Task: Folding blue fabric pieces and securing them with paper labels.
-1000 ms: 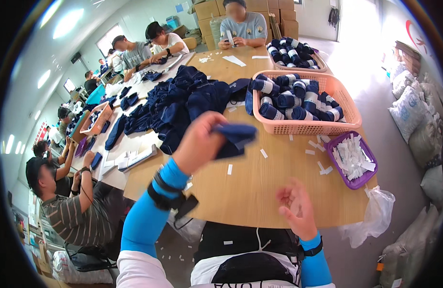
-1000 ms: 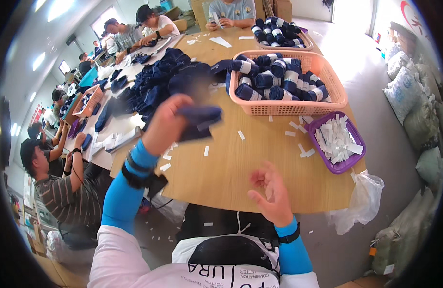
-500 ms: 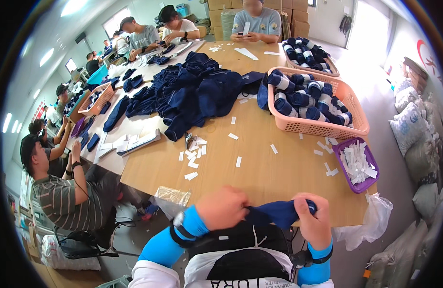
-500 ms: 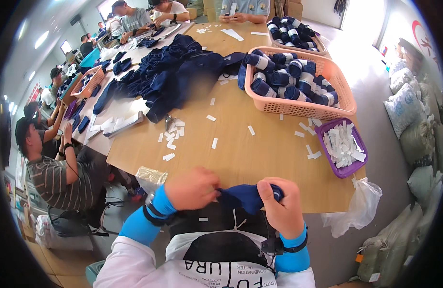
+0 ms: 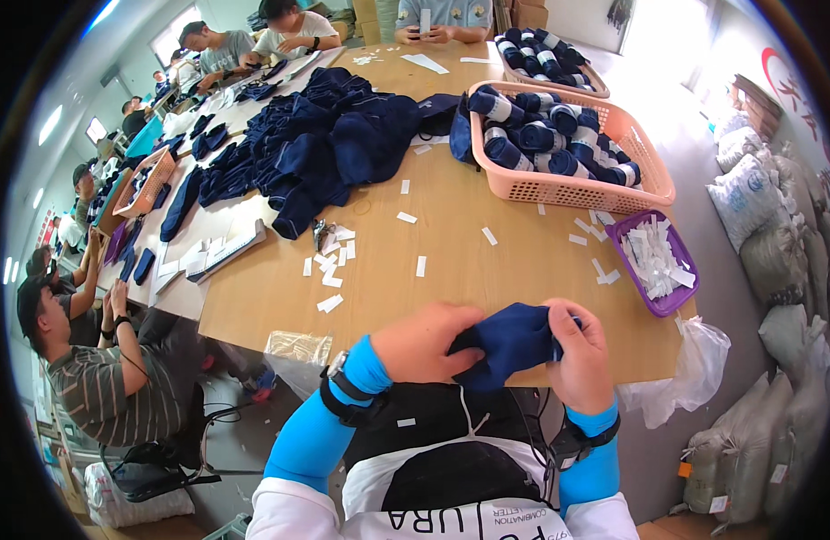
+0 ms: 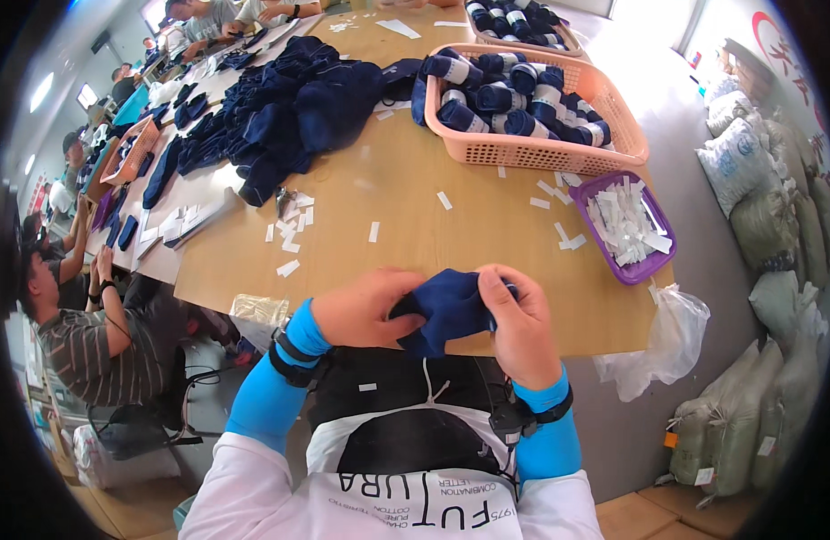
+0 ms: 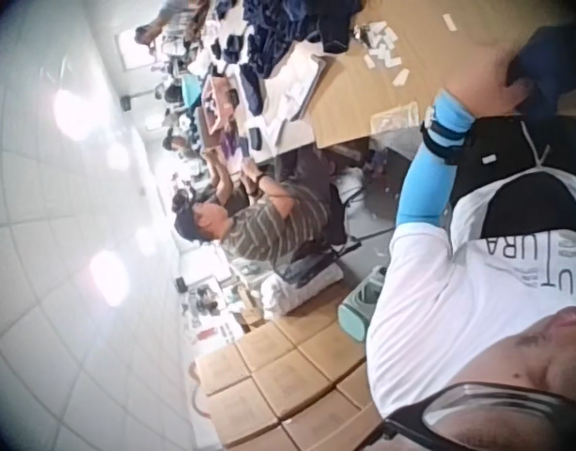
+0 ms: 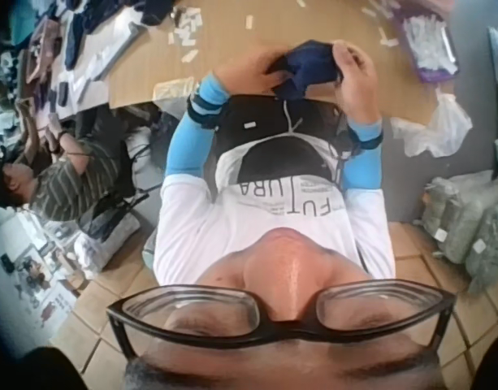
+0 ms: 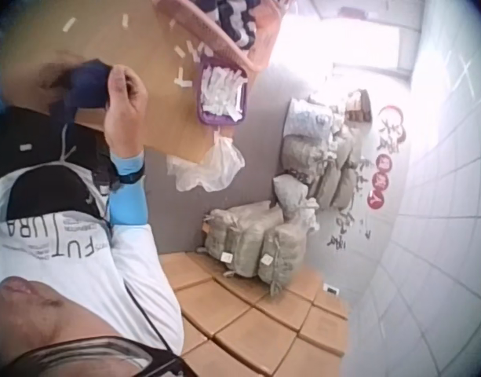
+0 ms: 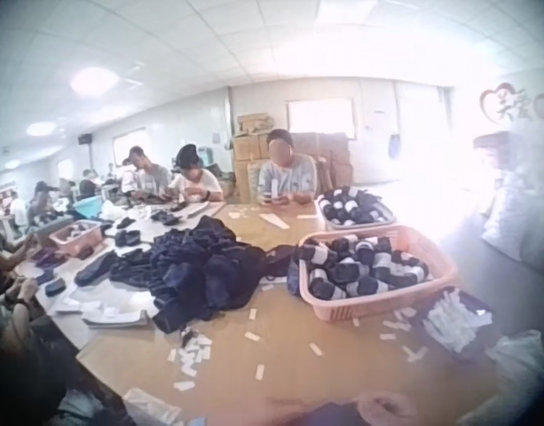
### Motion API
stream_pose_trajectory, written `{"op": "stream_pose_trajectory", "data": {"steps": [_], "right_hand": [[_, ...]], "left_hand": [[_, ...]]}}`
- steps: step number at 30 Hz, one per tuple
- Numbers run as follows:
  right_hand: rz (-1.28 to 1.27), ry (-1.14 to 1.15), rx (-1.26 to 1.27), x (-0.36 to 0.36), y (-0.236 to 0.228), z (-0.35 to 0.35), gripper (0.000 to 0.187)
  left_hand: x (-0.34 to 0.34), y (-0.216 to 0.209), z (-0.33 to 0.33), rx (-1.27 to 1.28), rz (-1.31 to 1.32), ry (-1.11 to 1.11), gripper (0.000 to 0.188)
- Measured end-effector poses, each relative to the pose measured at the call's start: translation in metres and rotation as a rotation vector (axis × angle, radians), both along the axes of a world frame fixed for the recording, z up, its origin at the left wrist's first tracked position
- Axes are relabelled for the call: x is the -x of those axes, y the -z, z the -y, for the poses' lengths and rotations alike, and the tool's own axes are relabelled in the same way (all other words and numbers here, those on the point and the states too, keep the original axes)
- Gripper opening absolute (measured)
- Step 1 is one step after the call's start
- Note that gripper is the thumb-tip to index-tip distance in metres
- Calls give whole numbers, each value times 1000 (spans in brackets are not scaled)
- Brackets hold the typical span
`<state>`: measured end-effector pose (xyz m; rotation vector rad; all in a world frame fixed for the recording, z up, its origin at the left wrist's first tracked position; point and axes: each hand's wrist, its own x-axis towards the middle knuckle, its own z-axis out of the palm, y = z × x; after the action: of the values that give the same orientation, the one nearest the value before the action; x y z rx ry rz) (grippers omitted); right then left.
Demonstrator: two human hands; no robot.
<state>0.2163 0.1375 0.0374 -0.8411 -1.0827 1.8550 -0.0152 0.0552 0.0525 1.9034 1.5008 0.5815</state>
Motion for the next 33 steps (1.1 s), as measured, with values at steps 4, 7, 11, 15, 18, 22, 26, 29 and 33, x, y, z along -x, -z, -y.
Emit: {"op": "stream_pose_trajectory", "data": {"steps": [4,7,11,15,18,22,26,29,33], "right_hand": [[62,28,48,-17,-9,-5,32],[272,26,-176,-39,32,-8,27],[426,0,-219,-37,25,-4,36],[486,-400,-1,-25,-19,18,41],[827,-607,-273,-34,-15,16,37],[767,-442,-708,-52,-36,33,34],[439,-321,-1360,-2,-26,26,55],[479,-386,-1392,-1,28,18,43],[509,-395,-1189,-8,40,17,25]], "left_hand": [[15,-9,17,75,176,-206,39],[38,-2,18,-103,113,-238,33],[46,-17,-4,-193,4,-292,38],[64,-19,-39,-354,-307,-302,46],[61,-11,-54,-258,-432,-325,46],[13,-14,-26,-64,-407,-224,42],[6,24,-6,-215,-535,-133,55],[16,36,-12,-298,-619,-130,61],[24,40,-11,-303,-539,-104,67]]}}
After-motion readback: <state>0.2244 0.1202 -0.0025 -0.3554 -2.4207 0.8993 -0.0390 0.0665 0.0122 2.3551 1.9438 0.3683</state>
